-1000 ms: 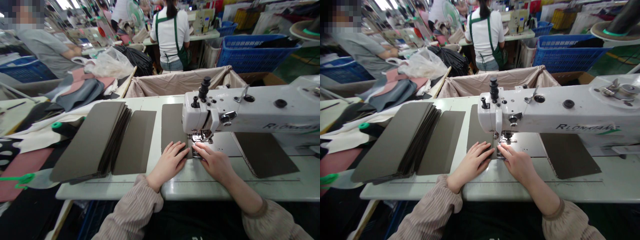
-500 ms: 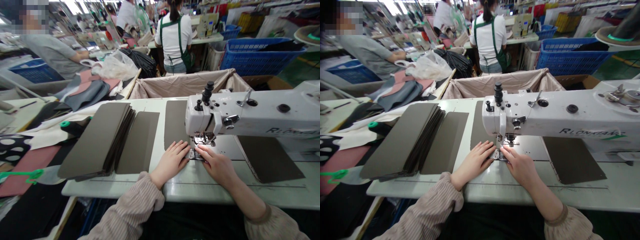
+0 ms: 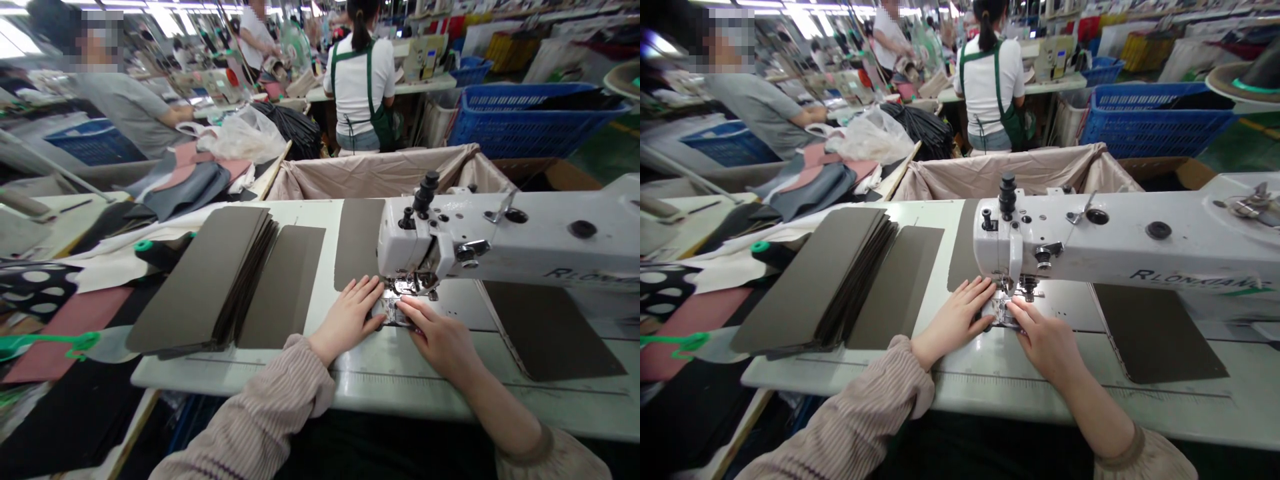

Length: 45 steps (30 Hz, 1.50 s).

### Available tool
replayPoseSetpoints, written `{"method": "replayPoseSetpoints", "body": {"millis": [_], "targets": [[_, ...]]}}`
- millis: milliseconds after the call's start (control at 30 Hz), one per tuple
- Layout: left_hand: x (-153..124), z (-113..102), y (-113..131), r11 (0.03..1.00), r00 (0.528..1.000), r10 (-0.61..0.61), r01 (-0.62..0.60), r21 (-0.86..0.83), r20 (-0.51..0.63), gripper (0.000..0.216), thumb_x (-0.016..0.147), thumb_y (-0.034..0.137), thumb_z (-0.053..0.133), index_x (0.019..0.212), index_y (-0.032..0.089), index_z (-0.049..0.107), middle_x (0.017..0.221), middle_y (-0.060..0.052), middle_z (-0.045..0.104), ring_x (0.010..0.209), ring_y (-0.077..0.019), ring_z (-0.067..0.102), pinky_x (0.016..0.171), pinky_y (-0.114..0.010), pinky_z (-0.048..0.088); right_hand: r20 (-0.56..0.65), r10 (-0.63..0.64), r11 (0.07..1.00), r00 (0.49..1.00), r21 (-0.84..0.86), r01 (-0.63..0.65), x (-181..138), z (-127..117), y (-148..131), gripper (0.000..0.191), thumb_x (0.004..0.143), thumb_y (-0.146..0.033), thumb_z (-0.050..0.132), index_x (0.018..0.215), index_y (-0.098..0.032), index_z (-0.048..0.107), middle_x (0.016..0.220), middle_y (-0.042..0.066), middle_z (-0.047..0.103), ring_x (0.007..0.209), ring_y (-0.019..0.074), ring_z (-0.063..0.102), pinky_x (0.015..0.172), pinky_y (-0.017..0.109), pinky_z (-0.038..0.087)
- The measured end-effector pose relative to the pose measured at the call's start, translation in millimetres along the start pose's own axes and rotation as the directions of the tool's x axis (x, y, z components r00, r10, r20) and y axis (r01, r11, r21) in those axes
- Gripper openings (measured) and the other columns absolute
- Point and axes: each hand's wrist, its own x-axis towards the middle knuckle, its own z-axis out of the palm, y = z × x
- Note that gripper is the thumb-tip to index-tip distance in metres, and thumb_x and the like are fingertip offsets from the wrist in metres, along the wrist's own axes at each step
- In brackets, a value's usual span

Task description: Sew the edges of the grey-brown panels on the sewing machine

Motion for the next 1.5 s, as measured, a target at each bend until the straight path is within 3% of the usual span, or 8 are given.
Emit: {"method": "replayPoseSetpoints", "body": {"millis": [600, 900, 1267, 1333, 1400, 1500], "targets": [[2.1, 0.2, -1.9, 1.000, 1.000, 0.001, -0.001, -0.010, 0.006, 0.066, 0.096, 0.048, 0.051, 0.153, 0.023, 0.026, 0.159, -0.007, 0.025, 0.149, -0.0244, 0.018, 0.121, -0.046, 0.016, -0.025, -0.001, 1.000, 1.000, -0.004, 0.001, 0.9, 1.2, -0.1, 0.056, 0.087, -0.015, 0.051, 0.141, -0.028, 0.048, 0.147, 0.001, 0.048, 0.088, 0.0197, 0.069, 0.069, 0.033, 0.055], [0.8, -1.2, -0.6, 1.000, 1.000, -0.001, 0.001, -0.017, -0.018, 0.061, 0.096, 0.045, 0.051, 0.150, 0.025, 0.031, 0.158, -0.006, 0.031, 0.147, -0.0234, 0.023, 0.121, -0.045, 0.018, -0.023, -0.002, 1.000, 1.000, 0.022, 0.002, 1.2, -1.7, -0.9, 0.056, 0.086, -0.014, 0.051, 0.141, -0.028, 0.048, 0.146, 0.002, 0.049, 0.095, 0.0206, 0.068, 0.074, 0.033, 0.056], [2.7, 5.7, -4.2, 1.000, 0.997, -0.011, 0.011, 0.000, -0.081, 0.076, 0.093, 0.048, 0.053, 0.153, 0.016, 0.019, 0.159, -0.014, 0.023, 0.150, -0.0282, 0.012, 0.120, -0.051, 0.018, -0.080, -0.003, 0.999, 0.997, 0.051, 0.007, 1.6, -3.0, -4.8, 0.057, 0.085, -0.010, 0.050, 0.139, -0.027, 0.049, 0.142, 0.005, 0.053, 0.107, 0.0212, 0.064, 0.082, 0.034, 0.055], [3.4, 1.9, -1.6, 1.000, 0.996, -0.017, 0.018, 0.015, -0.084, 0.077, 0.093, 0.049, 0.053, 0.153, 0.015, 0.020, 0.157, -0.016, 0.028, 0.148, -0.0297, 0.018, 0.119, -0.053, 0.018, -0.091, -0.005, 0.999, 0.996, 0.052, 0.010, 1.2, -3.8, -5.7, 0.056, 0.085, -0.010, 0.050, 0.138, -0.027, 0.050, 0.141, 0.005, 0.055, 0.107, 0.0214, 0.064, 0.082, 0.034, 0.055], [-1.5, -5.2, 6.9, 0.998, 0.995, -0.048, 0.052, 0.044, -0.089, 0.077, 0.092, 0.052, 0.053, 0.152, 0.013, 0.023, 0.149, -0.018, 0.042, 0.142, -0.0309, 0.033, 0.119, -0.053, 0.016, -0.099, -0.002, 0.998, 0.995, 0.064, 0.008, 0.4, -4.4, -6.2, 0.054, 0.085, -0.010, 0.050, 0.137, -0.027, 0.051, 0.140, 0.004, 0.055, 0.108, 0.0214, 0.064, 0.082, 0.034, 0.055], [-26.6, -11.4, 30.1, 0.991, 0.991, -0.099, 0.107, 0.080, -0.090, 0.087, 0.087, 0.067, 0.052, 0.151, 0.013, 0.028, 0.135, -0.017, 0.054, 0.132, -0.0333, 0.045, 0.118, -0.054, 0.018, -0.136, 0.009, 0.996, 0.991, 0.092, 0.003, -1.2, -5.5, -5.7, 0.052, 0.086, -0.010, 0.049, 0.135, -0.026, 0.052, 0.139, 0.005, 0.056, 0.111, 0.0212, 0.062, 0.083, 0.033, 0.055]]}}
